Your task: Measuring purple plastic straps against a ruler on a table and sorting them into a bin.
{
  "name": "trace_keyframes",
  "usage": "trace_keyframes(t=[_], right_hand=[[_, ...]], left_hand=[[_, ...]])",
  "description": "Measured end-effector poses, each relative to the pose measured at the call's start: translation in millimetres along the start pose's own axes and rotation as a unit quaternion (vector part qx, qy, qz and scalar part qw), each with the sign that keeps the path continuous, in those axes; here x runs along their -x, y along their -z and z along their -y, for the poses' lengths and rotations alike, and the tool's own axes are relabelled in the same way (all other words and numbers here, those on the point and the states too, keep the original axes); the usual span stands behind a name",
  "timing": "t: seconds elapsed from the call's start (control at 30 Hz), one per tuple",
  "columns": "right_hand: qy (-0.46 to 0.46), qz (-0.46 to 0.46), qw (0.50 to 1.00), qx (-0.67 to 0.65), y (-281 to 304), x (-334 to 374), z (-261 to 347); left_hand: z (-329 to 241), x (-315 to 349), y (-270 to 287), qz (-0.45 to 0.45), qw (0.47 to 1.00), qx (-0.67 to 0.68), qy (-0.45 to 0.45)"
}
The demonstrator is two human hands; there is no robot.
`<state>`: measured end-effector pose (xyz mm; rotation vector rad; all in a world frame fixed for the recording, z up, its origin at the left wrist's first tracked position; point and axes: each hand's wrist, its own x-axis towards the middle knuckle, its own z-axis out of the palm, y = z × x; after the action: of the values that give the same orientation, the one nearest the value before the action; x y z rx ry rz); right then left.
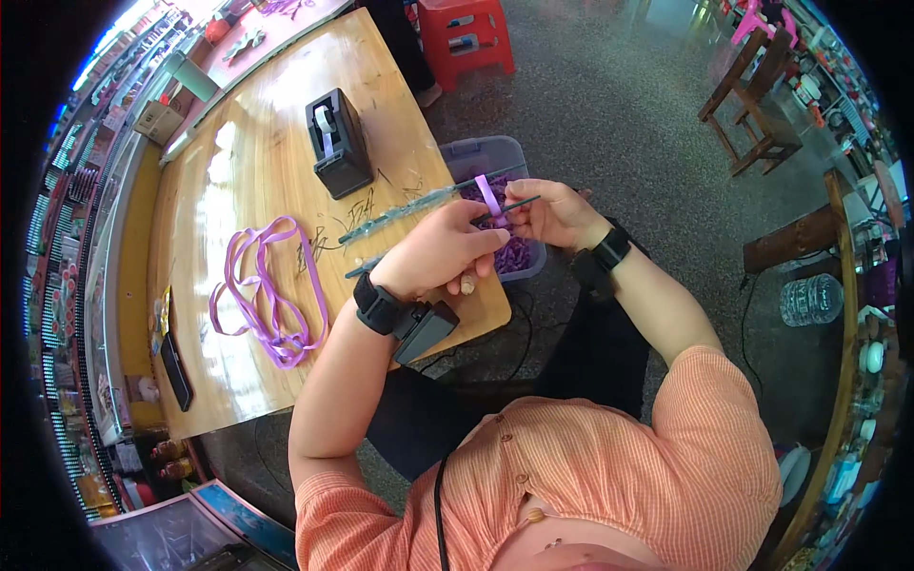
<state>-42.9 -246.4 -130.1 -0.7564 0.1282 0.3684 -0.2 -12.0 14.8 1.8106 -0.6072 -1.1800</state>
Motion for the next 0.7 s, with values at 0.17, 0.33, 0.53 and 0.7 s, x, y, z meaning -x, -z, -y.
trace_keyframes(t=[0.17, 0.33, 0.53, 0.7], right_hand=[[0.007, -0.004, 1.0, 0.007, -14, -5, -2], [-0.022, 0.062, 0.998, 0.014, -18, -23, -16], [-0.061, 0.134, 0.986, -0.074, -10, -29, -14], [-0.035, 0.066, 0.996, 0.049, -14, -25, -11]], left_hand=[[1, 2, -1, -0.01, 1.0, 0.004, -0.001], [2, 1, -2, -0.008, 1.0, 0.001, -0.007], [4, 0, -1, 0.0, 1.0, 0.012, -0.014], [3, -1, -1, 0.005, 1.0, 0.015, -0.011]])
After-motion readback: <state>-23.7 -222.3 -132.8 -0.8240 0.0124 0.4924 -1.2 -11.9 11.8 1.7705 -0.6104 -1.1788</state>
